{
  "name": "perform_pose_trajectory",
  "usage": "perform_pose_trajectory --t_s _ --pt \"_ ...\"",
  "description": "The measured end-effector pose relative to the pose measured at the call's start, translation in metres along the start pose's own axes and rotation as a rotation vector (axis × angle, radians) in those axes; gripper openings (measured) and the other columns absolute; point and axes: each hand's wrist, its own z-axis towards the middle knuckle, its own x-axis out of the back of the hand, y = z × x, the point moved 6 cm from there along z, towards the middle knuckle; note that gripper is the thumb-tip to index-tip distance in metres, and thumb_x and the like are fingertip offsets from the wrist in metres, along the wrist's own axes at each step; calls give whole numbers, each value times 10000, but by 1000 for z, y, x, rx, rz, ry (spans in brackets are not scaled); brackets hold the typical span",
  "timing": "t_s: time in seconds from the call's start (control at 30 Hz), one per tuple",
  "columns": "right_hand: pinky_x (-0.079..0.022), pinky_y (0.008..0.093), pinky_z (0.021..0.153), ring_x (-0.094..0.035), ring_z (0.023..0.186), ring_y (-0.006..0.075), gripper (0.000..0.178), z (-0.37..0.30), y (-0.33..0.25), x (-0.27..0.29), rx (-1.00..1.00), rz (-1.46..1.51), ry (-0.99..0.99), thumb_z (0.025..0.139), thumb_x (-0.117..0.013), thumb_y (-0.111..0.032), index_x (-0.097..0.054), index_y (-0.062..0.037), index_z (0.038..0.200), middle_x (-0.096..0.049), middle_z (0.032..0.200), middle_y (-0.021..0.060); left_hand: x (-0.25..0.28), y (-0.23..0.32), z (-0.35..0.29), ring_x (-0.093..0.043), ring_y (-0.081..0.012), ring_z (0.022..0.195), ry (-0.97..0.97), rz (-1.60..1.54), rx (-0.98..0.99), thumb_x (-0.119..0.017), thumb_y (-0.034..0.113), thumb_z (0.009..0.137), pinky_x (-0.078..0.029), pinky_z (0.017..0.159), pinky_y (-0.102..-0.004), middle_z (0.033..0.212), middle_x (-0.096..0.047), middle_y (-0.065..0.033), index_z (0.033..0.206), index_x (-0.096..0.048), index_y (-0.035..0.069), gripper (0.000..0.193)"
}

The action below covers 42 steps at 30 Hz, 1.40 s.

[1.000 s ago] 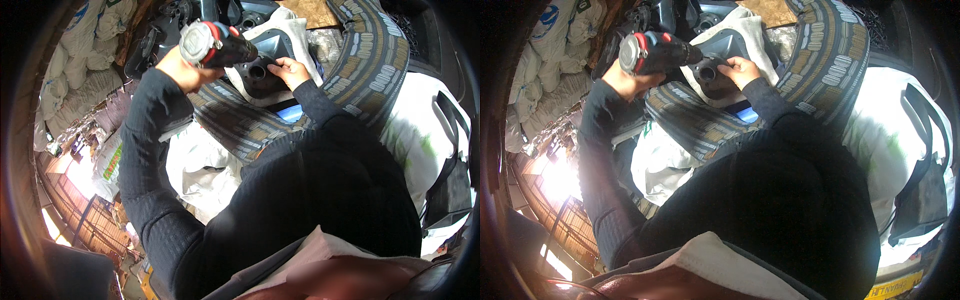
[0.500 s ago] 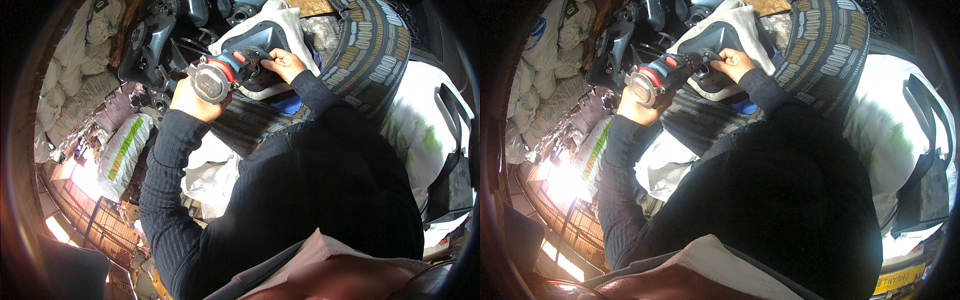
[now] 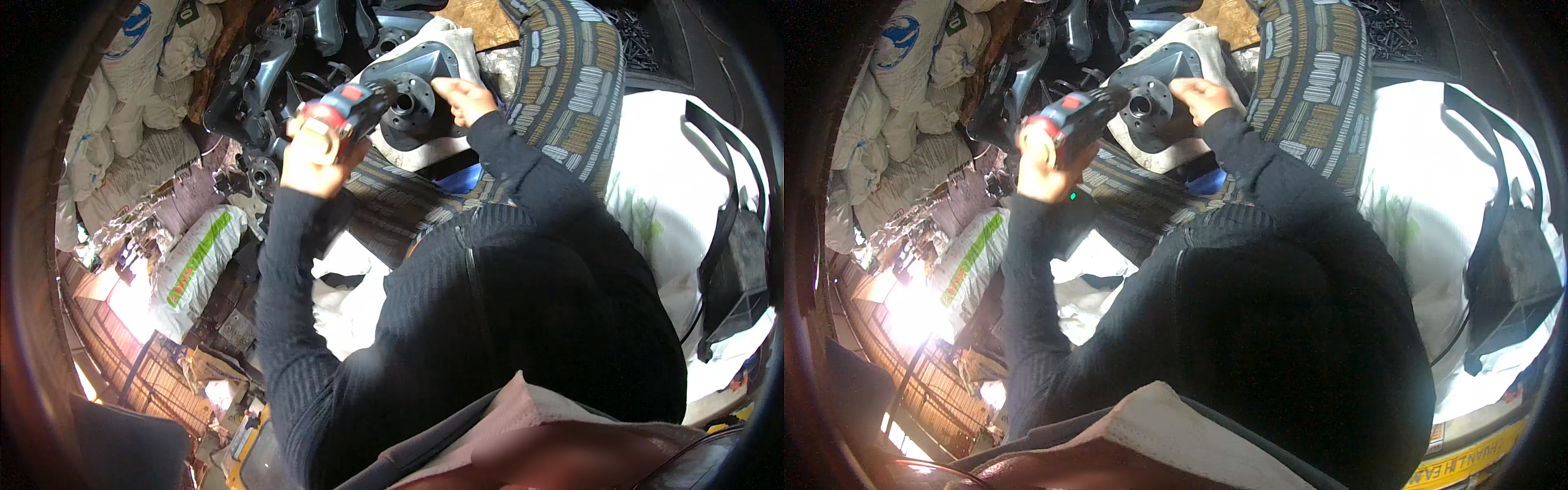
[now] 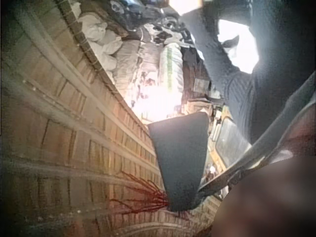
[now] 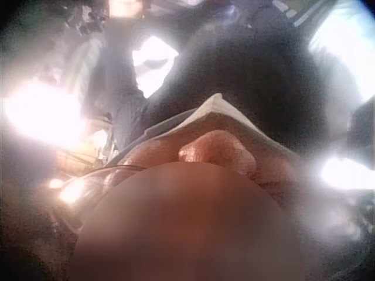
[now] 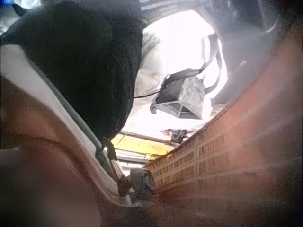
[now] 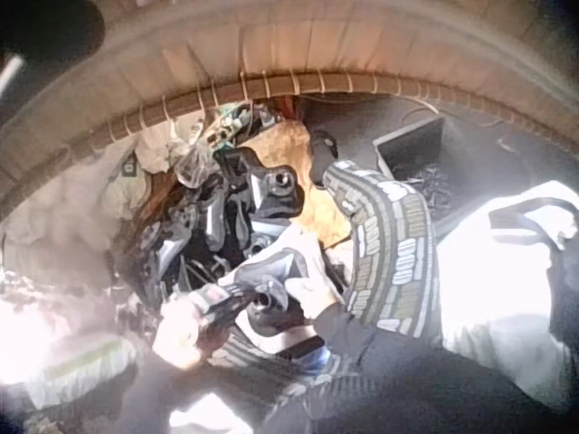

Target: The person uses a cordless drill to fasten screws into black plastic parts placed on a cushion. They repeatedly pick up parts, align them, and drive screws with the drill, then set the parts aside.

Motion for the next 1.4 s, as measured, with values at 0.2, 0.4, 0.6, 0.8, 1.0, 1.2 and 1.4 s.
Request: perform_pose_trajectory --t_s 0.2,0.4,0.6,0.8,1.0,1.2,1.4 --pt "-471 407 931 -458 1221 342 458 -40 -30 -22 59 749 -596 899 -389 -38 -320 23 1347 -437 1323 222 -3 30 -82 -610 -305 921 78 7 -189 -720 226 736 -475 815 -399 1018 -631 -108 1073 -618 88 378" --pt "-440 426 974 -405 1265 352 482 -51 -21 -46 37 734 -731 908 -386 -47 -285 -11 1378 -381 1370 232 -28 36 -119 -620 -286 846 222 23 -148 -675 268 752 -485 735 -397 943 -637 -88 1018 -630 107 314" --pt "-468 377 943 -432 1251 323 481 -54 -15 -54 9 604 -871 924 -369 -86 -276 -41 1394 -401 1368 212 -45 16 -121 -593 -304 1007 67 80 -139 -729 250 739 -462 877 -393 1124 -591 -134 1203 -506 51 552" --pt "-461 413 952 -441 1237 341 489 -62 -17 -63 9 442 -757 933 -401 -97 -268 -56 1401 -387 1384 194 -39 17 -117 -601 -306 974 77 77 -99 -726 238 739 -472 849 -388 1070 -615 -128 1150 -545 50 487" --pt "-503 406 901 -525 1152 334 424 -48 -5 -51 -57 567 -685 934 -454 -148 -390 -22 1334 -475 1317 169 -26 13 -128 -613 -293 928 108 134 -131 -724 224 739 -474 814 -389 1016 -633 -112 1070 -601 63 388" --pt "-582 269 718 -646 921 174 356 -55 8 -55 -154 374 -541 899 -575 -207 -527 -49 1214 -634 1039 91 -17 9 -130 -642 -256 782 155 -129 18 -698 207 745 -505 702 -376 892 -658 -67 985 -651 97 269" --pt "-595 270 686 -659 866 176 268 -52 5 -52 -126 377 -495 889 -580 -129 -548 -51 1143 -642 1004 96 -22 11 -132 -645 -266 814 227 40 -128 -689 231 748 -504 710 -381 923 -661 -74 1008 -649 110 290"
